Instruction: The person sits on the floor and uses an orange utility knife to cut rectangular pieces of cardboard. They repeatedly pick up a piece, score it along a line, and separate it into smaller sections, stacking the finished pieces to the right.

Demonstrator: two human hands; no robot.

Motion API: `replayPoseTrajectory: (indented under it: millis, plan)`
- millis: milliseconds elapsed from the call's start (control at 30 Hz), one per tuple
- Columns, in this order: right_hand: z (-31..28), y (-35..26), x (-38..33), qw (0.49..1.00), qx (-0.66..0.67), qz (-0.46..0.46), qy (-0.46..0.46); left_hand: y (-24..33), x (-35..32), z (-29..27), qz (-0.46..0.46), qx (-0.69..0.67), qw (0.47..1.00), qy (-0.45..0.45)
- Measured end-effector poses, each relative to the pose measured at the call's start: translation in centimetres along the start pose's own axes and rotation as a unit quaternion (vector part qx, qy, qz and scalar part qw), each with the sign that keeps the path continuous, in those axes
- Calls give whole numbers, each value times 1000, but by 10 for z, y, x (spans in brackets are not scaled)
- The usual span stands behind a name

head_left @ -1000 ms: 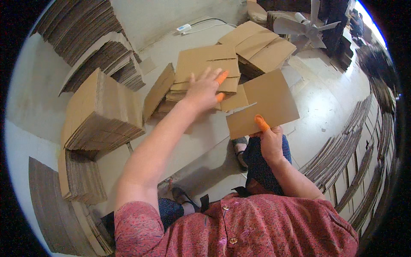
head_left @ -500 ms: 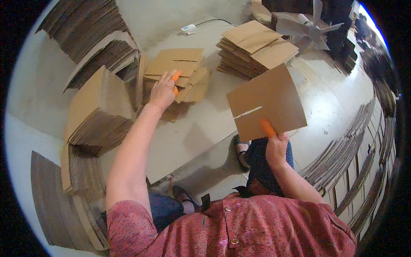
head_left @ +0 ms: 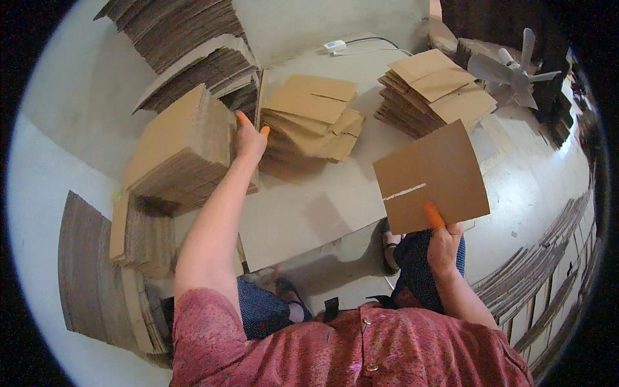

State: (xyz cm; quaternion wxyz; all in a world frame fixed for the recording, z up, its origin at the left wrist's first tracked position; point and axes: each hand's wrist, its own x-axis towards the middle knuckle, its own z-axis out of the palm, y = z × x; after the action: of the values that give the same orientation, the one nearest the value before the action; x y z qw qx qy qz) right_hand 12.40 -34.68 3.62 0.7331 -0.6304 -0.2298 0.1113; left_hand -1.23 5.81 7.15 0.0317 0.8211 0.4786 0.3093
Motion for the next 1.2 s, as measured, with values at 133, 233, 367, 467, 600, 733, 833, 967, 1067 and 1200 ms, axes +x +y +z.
replayPoseTrajectory:
  millis: [133,233,367,467,600,733,833,967,1067,1200]
  plan:
    - [1,-1,-1,1000,-24,10,-17,-9,17,-8,-39,38,998,-12]
    - [3,-4,-2,999,-6,25,-28,-2,14,-32,20,-31,995,91]
    - [-3,0,-2,999,15,7,-30,35,-57,-108,79,-82,990,81]
    - [-1,7,-6,1000,4,-14,-17,6,-131,-141,213,-71,969,103]
    - [-5,17,-10,989,-123,-48,-73,-53,-209,-176,279,13,956,95]
    - [14,5,-29,983,-8,-15,-182,-150,-260,-184,157,119,980,-14]
    - [27,11,-37,971,0,-61,-232,-171,-274,-190,-33,252,945,-205]
    - [40,13,-45,945,-127,-153,-261,-122,-275,-180,21,185,941,-283]
    - [54,0,-51,929,-150,-166,-296,-118,-274,-168,45,166,940,-295]
    - [64,-11,-61,928,-130,-111,-330,-157,-276,-150,79,134,942,-298]
